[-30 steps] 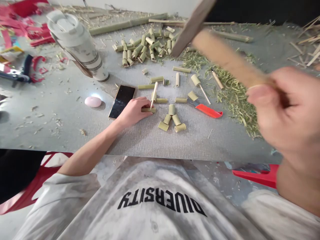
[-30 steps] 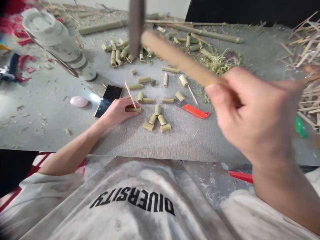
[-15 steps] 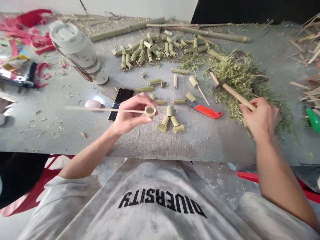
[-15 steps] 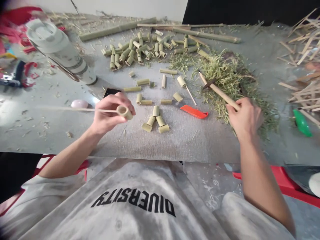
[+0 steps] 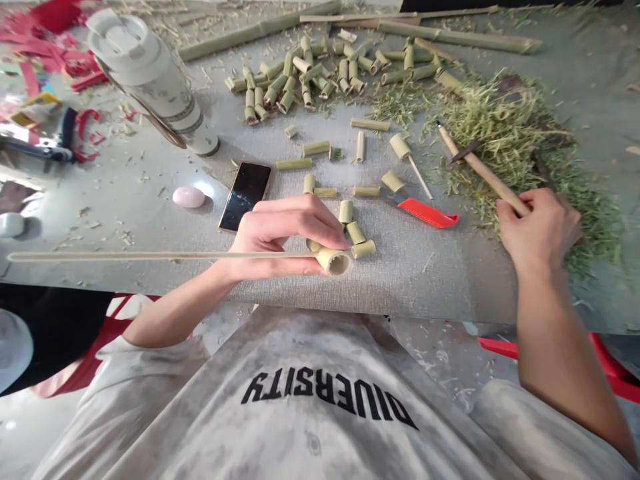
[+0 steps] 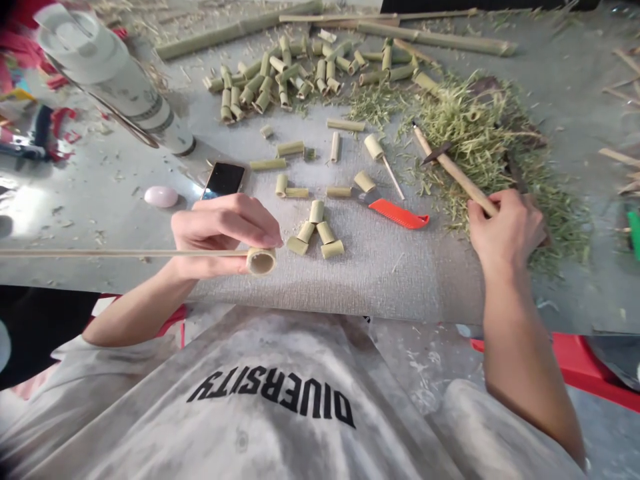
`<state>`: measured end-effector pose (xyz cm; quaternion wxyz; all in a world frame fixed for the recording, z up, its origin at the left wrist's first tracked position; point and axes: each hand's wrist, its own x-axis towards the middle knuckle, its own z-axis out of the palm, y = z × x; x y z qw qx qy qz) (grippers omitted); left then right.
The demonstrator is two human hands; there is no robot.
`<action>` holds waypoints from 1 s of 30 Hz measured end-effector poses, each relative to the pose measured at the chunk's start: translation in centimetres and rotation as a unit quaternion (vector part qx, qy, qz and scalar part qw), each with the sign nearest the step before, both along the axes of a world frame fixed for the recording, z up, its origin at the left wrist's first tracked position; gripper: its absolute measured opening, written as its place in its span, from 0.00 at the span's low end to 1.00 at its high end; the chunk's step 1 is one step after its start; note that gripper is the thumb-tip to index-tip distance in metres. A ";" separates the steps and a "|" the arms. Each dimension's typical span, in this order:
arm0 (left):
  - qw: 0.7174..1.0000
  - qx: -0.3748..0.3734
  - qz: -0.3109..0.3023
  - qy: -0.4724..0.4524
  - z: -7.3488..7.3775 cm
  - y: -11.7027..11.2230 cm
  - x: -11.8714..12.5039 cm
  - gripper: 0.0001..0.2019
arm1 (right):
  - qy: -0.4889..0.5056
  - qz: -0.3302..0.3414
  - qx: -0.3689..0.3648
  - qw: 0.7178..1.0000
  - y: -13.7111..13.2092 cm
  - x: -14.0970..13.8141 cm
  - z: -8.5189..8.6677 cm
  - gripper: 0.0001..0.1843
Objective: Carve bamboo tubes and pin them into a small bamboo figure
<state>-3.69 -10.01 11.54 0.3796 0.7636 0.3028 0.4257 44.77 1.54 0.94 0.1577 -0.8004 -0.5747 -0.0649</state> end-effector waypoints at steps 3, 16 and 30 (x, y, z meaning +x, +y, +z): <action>1.000 -0.011 0.009 0.022 -0.1 0.0 0.0 0.17 | -0.002 0.005 -0.003 1.000 -0.1 0.0 0.1 0.09; 0.985 -0.175 -0.003 0.011 -1.5 1.6 0.7 0.17 | -0.029 0.017 0.080 0.996 -1.5 -3.4 4.3 0.28; 0.974 -0.118 0.157 0.110 -3.4 5.7 2.9 0.07 | 0.338 0.638 0.007 0.692 -4.9 -24.4 12.2 0.29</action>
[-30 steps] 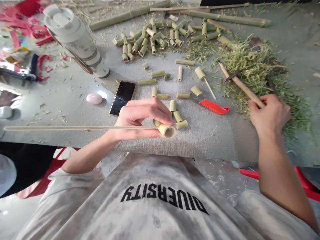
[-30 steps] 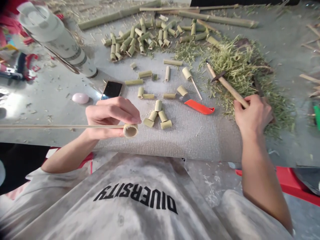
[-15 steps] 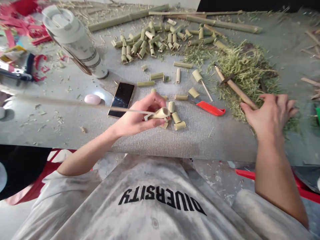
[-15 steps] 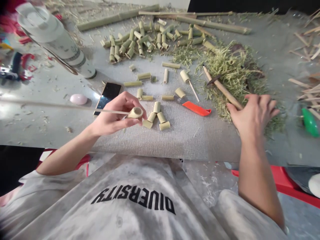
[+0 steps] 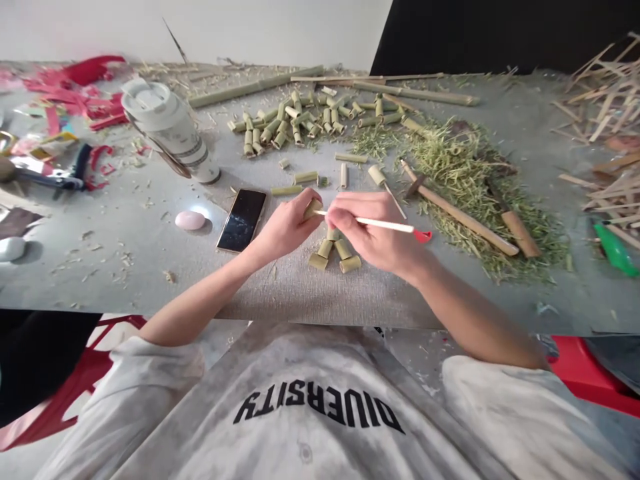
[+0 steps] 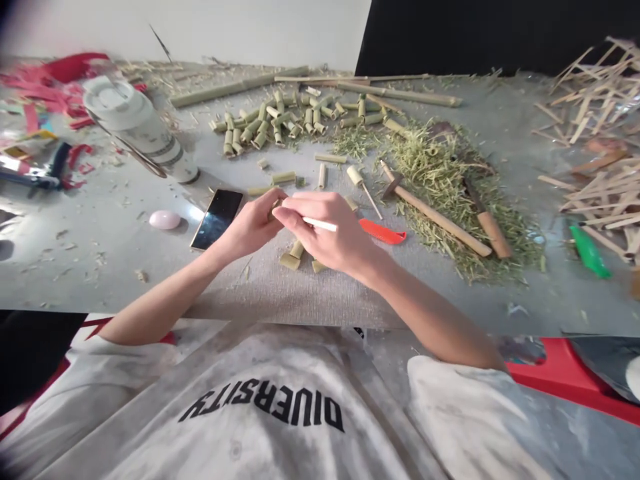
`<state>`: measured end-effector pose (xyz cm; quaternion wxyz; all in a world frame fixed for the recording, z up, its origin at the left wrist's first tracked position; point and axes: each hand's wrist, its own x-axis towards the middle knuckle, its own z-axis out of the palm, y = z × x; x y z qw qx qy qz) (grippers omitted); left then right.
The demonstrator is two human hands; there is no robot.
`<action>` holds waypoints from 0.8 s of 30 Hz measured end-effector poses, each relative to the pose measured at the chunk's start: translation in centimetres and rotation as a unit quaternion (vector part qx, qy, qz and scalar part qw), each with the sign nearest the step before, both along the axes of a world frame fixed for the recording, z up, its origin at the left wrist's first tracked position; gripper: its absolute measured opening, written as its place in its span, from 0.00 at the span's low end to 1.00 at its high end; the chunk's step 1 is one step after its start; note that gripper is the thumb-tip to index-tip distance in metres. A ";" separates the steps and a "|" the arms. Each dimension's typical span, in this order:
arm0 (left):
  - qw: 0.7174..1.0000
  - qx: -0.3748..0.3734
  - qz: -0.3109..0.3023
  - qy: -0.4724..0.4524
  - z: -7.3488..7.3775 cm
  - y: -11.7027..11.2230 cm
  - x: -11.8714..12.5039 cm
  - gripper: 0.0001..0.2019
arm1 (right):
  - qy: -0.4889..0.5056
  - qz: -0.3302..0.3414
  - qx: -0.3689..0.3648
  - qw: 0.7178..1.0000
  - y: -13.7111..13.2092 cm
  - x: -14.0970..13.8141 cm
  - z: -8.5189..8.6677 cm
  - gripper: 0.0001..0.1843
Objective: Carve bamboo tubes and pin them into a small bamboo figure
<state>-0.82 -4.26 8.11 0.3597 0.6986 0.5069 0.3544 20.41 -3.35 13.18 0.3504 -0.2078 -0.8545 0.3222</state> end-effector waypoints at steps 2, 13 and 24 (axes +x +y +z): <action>0.977 -0.128 -0.041 -0.166 -0.3 0.3 -0.5 0.10 | 0.034 -0.002 0.012 0.999 0.0 -0.6 -1.2 0.29; 0.945 -0.156 -0.056 -0.283 -1.4 0.8 -0.9 0.13 | 0.046 0.032 0.005 0.998 0.0 -1.3 -5.1 0.29; 0.990 0.032 -0.027 -0.133 -0.4 -0.1 -0.9 0.08 | 0.038 -0.002 0.043 0.998 -1.8 -1.6 -3.8 0.26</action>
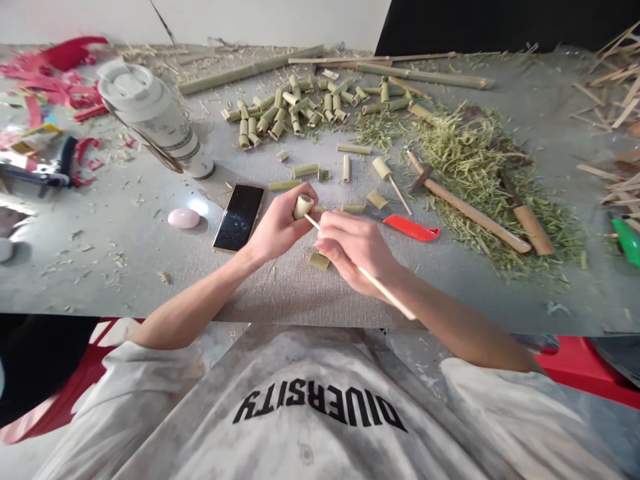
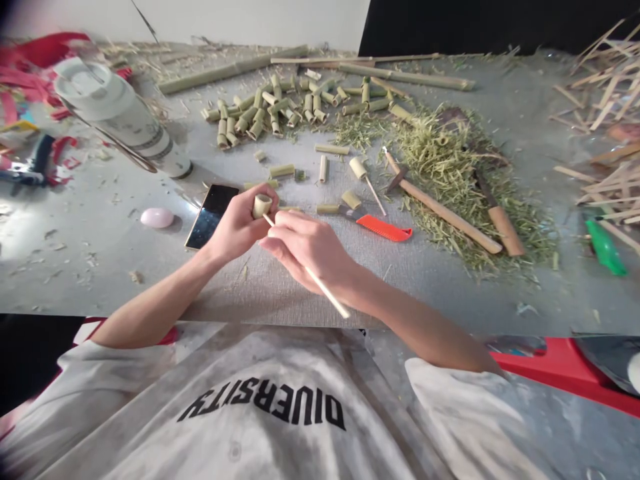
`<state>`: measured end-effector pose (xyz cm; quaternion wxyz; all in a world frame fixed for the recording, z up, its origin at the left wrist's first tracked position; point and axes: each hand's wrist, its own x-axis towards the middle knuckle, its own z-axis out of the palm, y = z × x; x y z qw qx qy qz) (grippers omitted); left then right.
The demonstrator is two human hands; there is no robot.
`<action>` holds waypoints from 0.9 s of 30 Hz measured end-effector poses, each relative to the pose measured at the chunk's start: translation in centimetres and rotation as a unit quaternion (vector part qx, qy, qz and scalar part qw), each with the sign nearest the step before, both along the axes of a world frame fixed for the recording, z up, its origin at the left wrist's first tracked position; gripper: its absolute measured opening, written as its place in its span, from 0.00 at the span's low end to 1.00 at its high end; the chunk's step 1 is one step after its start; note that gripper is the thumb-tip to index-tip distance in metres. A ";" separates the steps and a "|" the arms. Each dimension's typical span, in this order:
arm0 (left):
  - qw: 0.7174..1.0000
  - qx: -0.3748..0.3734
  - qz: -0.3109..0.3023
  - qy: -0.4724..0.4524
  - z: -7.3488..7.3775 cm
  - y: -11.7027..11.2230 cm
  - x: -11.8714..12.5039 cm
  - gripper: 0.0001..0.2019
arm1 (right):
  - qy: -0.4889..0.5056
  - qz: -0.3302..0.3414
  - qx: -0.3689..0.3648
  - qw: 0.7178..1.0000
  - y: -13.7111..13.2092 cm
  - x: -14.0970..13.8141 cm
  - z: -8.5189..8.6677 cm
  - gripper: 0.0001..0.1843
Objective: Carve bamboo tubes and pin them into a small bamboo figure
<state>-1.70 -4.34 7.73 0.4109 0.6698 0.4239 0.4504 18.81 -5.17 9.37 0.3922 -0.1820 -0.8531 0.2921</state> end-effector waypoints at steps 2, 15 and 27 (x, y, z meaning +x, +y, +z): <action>0.993 -0.044 -0.098 -0.050 0.1 0.3 -0.5 0.10 | 0.034 0.075 -0.050 0.995 0.8 0.4 0.3 0.27; 0.984 0.098 0.026 0.149 0.9 -0.2 -0.7 0.07 | -0.051 0.010 0.027 0.998 -0.5 0.0 0.6 0.26; 0.966 0.134 0.202 0.090 -0.1 -1.4 1.6 0.10 | -0.046 -0.096 0.116 0.988 -3.0 -2.0 -1.0 0.20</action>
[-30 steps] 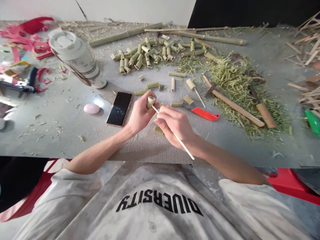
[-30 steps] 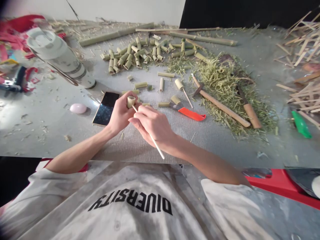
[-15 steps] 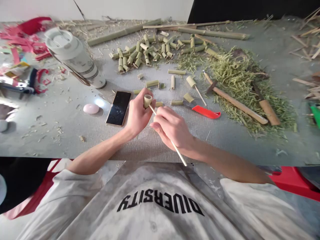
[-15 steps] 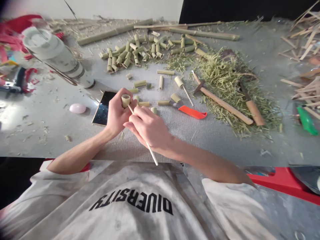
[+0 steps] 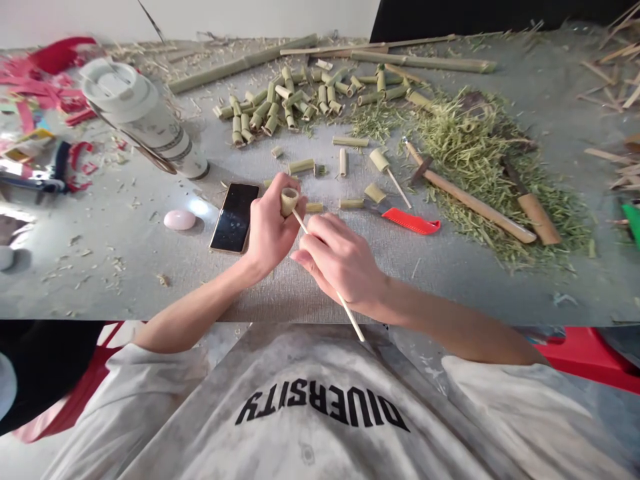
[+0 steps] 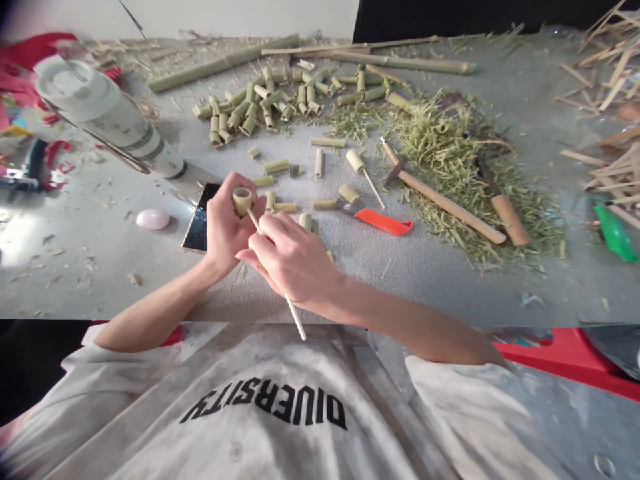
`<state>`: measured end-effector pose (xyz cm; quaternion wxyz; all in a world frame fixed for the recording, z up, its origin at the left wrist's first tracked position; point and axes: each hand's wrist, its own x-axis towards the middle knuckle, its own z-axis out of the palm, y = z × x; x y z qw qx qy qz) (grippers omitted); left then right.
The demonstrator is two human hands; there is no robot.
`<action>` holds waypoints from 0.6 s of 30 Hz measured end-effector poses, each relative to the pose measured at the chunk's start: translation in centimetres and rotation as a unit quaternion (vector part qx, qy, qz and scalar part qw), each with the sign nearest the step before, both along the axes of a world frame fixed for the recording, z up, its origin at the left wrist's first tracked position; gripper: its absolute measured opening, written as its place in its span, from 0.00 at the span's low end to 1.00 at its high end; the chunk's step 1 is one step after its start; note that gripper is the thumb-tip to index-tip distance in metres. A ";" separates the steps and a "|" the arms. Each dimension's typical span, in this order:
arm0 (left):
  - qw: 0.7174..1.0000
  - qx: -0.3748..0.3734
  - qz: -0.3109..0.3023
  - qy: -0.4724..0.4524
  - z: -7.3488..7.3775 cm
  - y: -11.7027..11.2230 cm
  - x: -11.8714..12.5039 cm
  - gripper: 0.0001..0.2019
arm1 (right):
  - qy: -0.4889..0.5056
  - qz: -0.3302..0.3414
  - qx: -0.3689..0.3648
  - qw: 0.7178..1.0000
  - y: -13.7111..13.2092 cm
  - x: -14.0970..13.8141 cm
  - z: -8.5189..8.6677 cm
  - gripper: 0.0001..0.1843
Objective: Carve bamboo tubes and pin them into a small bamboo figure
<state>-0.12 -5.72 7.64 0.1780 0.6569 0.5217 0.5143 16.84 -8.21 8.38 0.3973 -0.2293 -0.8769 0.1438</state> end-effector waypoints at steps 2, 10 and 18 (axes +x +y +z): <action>0.996 -0.021 -0.069 0.052 0.6 0.5 -1.3 0.09 | -0.037 0.008 -0.022 0.999 0.5 0.8 1.0 0.21; 0.962 -0.084 -0.211 -0.154 0.8 0.7 -1.1 0.16 | 0.178 0.135 -0.197 0.954 2.8 1.0 0.4 0.31; 0.994 -0.006 -0.090 0.058 1.3 -0.1 -1.9 0.08 | 0.025 0.071 -0.097 0.992 0.7 1.3 1.7 0.24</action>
